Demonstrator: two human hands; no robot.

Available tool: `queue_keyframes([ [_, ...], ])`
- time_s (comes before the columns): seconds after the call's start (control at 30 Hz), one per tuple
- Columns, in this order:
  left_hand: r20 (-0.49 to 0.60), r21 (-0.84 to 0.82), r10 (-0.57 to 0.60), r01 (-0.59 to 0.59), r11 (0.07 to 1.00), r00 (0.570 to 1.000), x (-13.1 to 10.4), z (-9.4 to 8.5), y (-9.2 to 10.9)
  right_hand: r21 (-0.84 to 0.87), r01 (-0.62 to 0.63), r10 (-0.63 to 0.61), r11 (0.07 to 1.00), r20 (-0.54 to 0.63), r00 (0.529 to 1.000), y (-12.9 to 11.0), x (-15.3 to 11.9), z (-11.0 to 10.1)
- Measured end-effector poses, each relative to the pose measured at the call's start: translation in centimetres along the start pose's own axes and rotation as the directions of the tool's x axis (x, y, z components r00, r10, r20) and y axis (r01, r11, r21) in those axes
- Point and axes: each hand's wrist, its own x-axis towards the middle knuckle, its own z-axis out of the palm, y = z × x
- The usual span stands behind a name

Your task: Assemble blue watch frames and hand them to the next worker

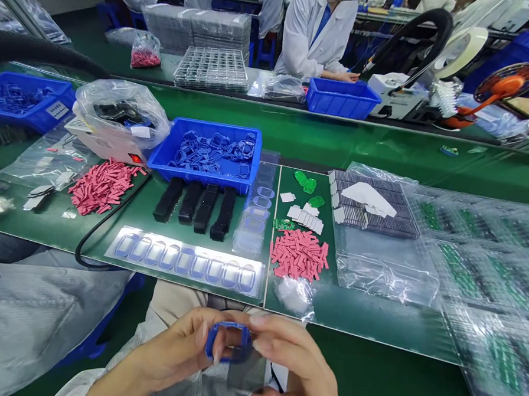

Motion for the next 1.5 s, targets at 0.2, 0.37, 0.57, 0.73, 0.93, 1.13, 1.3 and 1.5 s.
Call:
queue_keyframes([
  [0.2,-0.051,-0.094,0.013,-0.018,0.995,0.999,-0.7,-0.6,-0.2,-0.263,0.169,-0.103,0.950,0.247,0.964,1.0,1.3,-0.9],
  [0.37,0.031,-0.213,0.079,-0.071,0.974,0.996,-0.8,-0.6,-0.7,-0.280,0.215,-0.112,0.936,0.341,0.933,1.0,1.4,-0.6],
  [0.57,0.065,-0.288,0.115,-0.092,0.953,0.991,-0.8,-0.8,-0.8,-0.247,0.176,-0.087,0.953,0.334,0.939,0.8,1.5,0.1],
  [0.73,0.050,-0.301,0.108,-0.088,0.949,0.993,-0.9,-0.9,-0.9,-0.247,0.153,-0.072,0.957,0.309,0.948,0.5,1.4,0.3],
  [0.93,0.064,-0.294,0.124,-0.100,0.951,0.990,-0.9,-0.9,-0.9,-0.306,0.124,-0.002,0.944,0.371,0.929,0.3,1.2,0.4],
  [1.13,0.064,-0.266,0.116,-0.096,0.959,0.991,-1.0,-0.9,-0.8,-0.339,0.163,-0.011,0.926,0.408,0.913,0.1,1.8,-0.2],
  [1.3,-0.041,-0.082,0.220,-0.223,0.971,0.975,-0.7,-0.5,-0.9,-0.327,0.155,-0.023,0.932,0.374,0.927,0.4,2.3,0.0],
  [1.5,-0.200,0.206,0.455,-0.417,0.885,0.867,-0.4,-1.2,-1.5,-0.287,0.115,-0.005,0.951,0.357,0.934,0.9,2.2,1.2],
])
